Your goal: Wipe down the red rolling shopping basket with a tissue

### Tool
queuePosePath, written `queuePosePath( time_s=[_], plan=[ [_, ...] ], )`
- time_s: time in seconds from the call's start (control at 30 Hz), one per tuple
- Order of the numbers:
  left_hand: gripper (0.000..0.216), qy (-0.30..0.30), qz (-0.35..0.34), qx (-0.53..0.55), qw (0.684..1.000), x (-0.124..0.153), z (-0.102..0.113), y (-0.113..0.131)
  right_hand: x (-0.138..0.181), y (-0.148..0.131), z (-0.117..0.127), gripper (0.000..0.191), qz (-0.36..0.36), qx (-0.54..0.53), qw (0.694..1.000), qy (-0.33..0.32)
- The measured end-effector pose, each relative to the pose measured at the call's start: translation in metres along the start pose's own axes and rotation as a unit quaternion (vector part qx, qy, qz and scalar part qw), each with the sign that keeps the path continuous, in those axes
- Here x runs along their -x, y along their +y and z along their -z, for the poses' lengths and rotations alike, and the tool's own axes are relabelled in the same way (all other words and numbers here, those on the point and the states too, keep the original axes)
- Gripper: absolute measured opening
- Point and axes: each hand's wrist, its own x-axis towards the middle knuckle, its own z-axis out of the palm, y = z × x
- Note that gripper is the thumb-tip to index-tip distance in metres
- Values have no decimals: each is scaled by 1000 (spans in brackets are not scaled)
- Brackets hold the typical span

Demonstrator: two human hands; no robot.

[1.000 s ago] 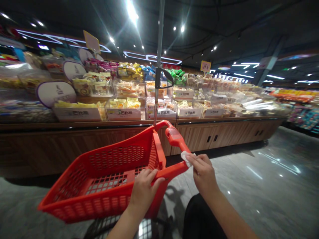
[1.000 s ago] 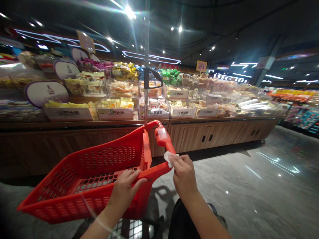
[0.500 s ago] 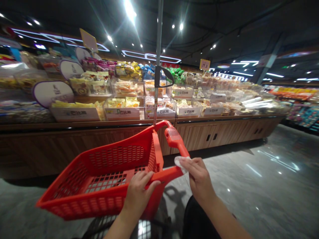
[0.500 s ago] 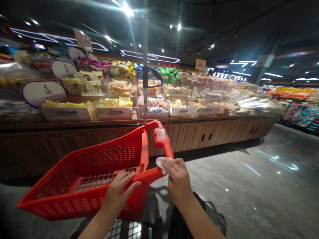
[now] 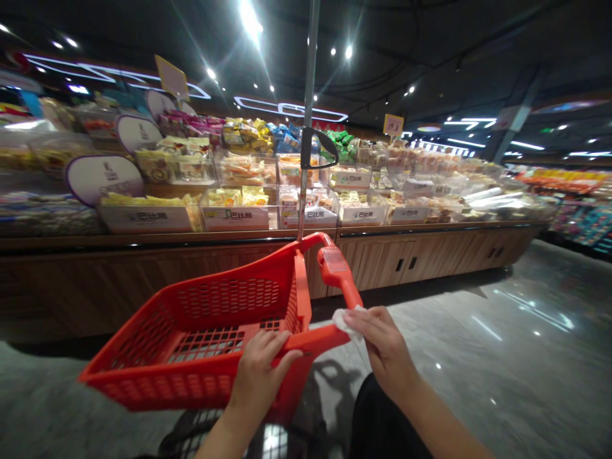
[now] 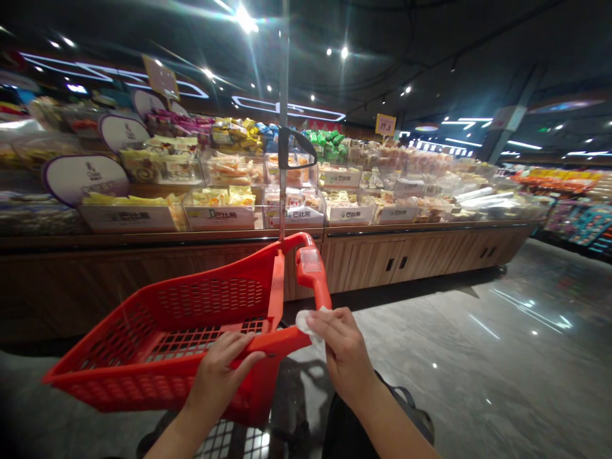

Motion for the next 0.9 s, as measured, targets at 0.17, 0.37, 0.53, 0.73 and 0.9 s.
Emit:
queuePosePath(
  time_s=[0.17, 0.37, 0.53, 0.73, 0.9],
  plan=[
    [29, -2, -8, 3, 1000, 2, 7, -2, 1, 2, 0, 47, 24, -11, 1000, -5],
    [29, -3, -9, 6, 1000, 4, 14, -4, -7, 20, -10, 49, -69, -18, 995, 69],
    [29, -6, -23, -8, 1000, 7, 22, -8, 35, -5, -27, 47, -9, -58, 993, 106],
    [28, -6, -42, 1, 999, 5, 26, -13, 27, 14, -46, 46, -48, -86, 972, 212],
    [28, -7, -41, -14, 999, 8, 27, -18, 32, 9, -65, 46, -145, -79, 947, 275]
  ],
)
